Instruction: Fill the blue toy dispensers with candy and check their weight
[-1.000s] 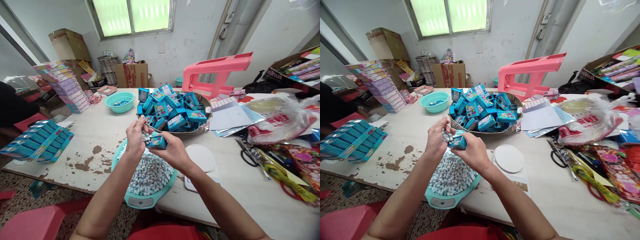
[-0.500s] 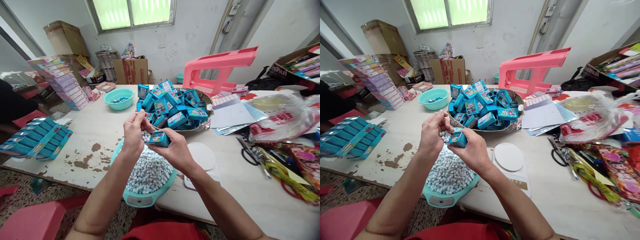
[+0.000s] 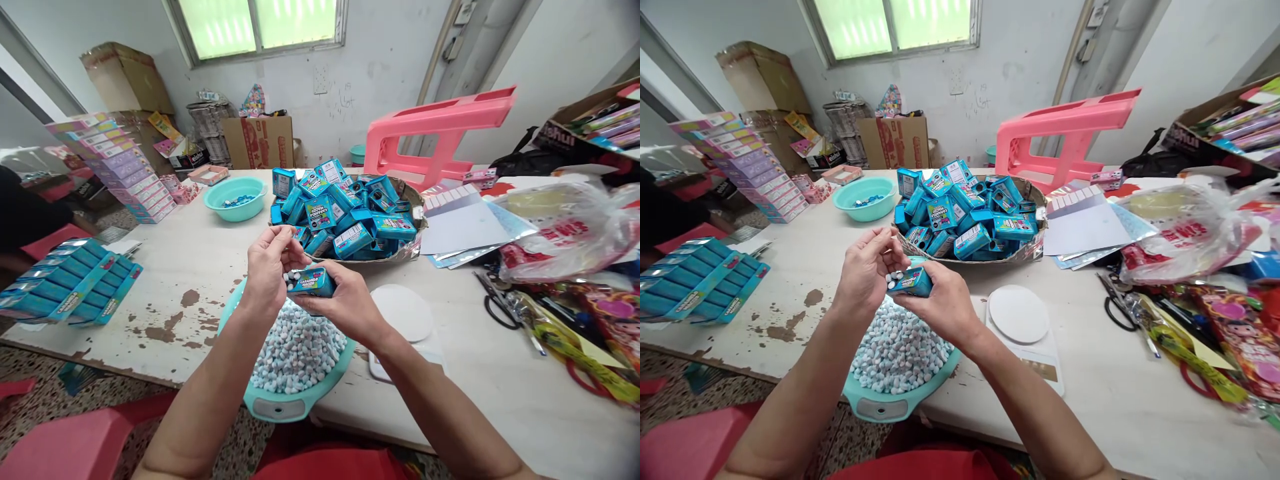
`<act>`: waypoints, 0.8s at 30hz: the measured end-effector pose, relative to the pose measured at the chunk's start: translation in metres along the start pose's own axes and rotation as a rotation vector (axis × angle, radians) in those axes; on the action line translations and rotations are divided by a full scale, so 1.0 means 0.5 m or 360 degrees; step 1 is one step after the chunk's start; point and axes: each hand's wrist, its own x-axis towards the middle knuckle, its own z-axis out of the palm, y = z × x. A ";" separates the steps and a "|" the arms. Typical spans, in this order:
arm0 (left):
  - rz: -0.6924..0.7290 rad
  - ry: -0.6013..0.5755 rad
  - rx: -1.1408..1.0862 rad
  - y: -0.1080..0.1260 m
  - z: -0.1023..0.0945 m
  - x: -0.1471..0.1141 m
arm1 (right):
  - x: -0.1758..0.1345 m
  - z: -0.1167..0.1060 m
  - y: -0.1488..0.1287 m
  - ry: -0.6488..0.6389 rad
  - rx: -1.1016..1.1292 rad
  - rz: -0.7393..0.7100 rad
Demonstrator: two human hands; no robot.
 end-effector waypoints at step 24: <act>0.0390 -0.0592 0.2307 -0.160 -0.153 -0.036 | -0.069 -0.083 0.066 0.0539 0.0135 0.0137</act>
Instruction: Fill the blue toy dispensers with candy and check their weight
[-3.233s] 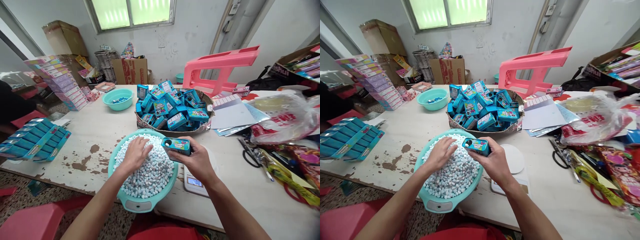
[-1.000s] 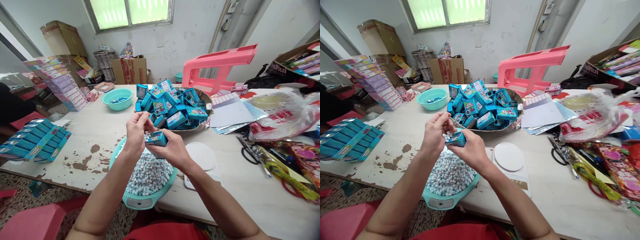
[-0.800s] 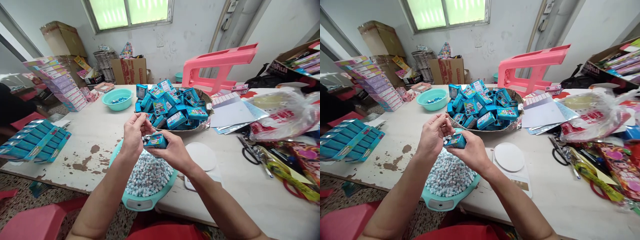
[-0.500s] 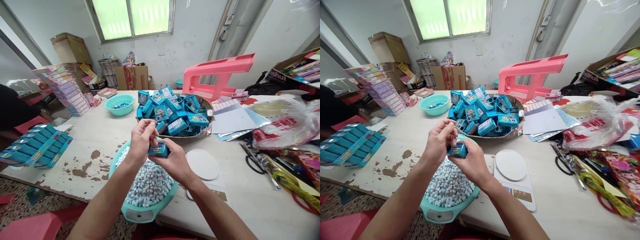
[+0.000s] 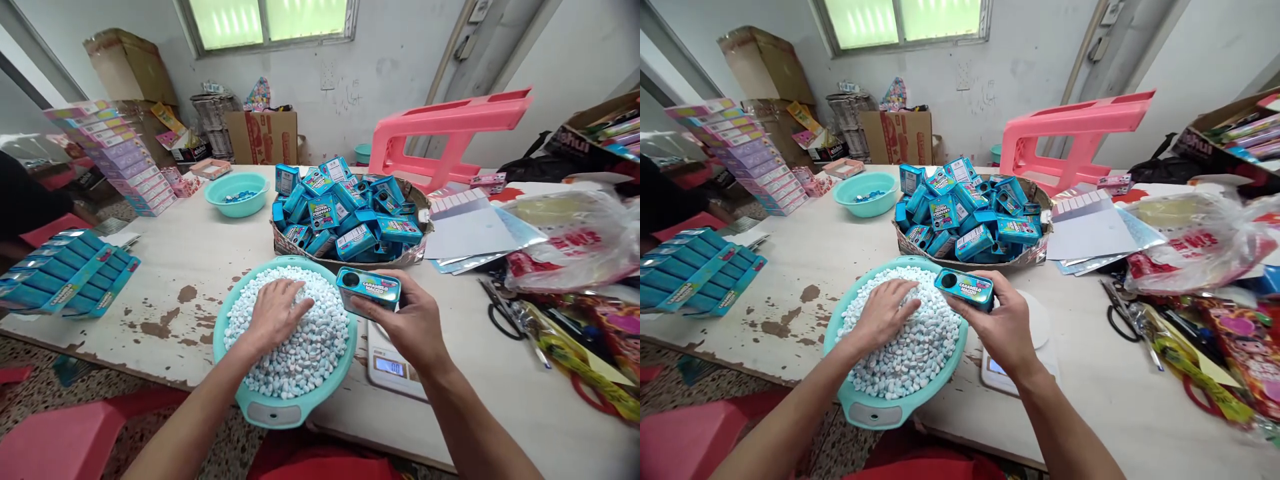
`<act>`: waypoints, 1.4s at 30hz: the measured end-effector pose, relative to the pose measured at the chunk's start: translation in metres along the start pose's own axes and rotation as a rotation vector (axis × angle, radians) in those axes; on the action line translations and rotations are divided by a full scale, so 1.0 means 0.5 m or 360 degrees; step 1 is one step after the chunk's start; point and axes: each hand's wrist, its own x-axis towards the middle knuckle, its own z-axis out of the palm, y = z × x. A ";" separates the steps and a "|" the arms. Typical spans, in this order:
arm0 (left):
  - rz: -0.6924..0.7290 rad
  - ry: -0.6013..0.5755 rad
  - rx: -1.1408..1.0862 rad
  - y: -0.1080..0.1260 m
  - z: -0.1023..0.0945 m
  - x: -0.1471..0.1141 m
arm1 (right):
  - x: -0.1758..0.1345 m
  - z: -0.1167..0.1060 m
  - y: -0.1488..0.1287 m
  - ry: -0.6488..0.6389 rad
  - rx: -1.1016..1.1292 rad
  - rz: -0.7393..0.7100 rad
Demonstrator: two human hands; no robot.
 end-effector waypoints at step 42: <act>-0.0461 0.0829 -0.2206 0.103 -0.097 0.096 | 0.025 0.137 -0.046 -0.0462 -0.0569 -0.0337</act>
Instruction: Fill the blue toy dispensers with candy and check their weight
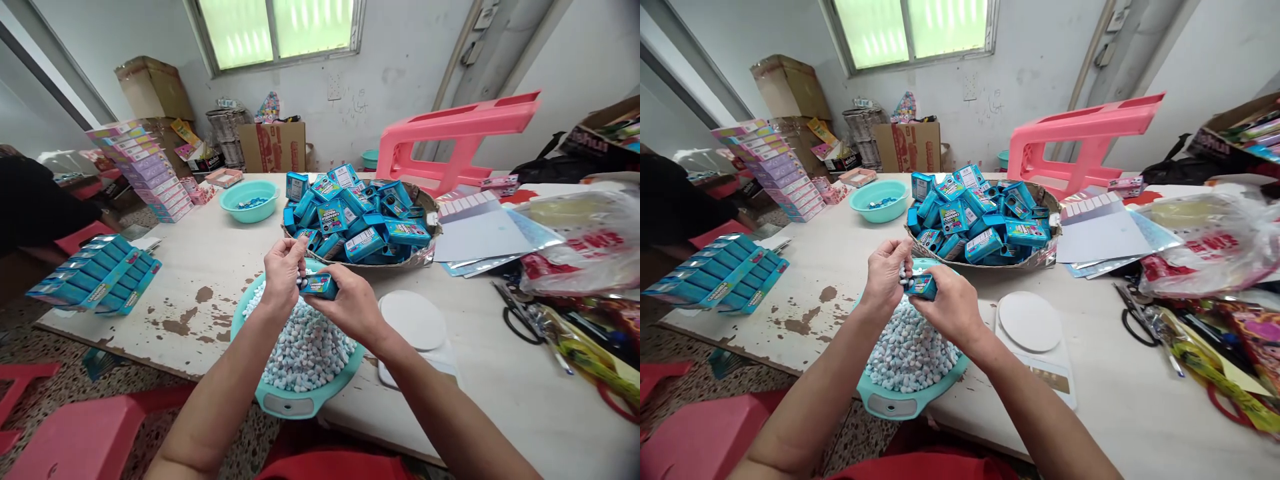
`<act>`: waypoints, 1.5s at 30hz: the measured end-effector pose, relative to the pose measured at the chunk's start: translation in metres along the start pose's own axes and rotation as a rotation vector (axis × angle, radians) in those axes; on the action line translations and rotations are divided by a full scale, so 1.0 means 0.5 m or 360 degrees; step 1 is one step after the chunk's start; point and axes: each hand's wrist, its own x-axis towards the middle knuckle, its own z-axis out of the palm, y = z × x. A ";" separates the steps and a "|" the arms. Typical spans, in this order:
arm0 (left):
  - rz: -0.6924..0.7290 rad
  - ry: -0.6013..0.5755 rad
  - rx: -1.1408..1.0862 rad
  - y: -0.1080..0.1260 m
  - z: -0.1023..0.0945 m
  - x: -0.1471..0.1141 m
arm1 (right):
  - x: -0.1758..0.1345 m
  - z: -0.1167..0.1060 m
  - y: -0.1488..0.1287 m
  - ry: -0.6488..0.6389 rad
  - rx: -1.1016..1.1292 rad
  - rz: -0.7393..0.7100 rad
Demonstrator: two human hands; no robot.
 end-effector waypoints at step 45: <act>0.0439 -0.0374 0.1957 -0.100 -0.105 -0.039 | -0.217 -0.128 0.464 0.0697 0.0796 0.0667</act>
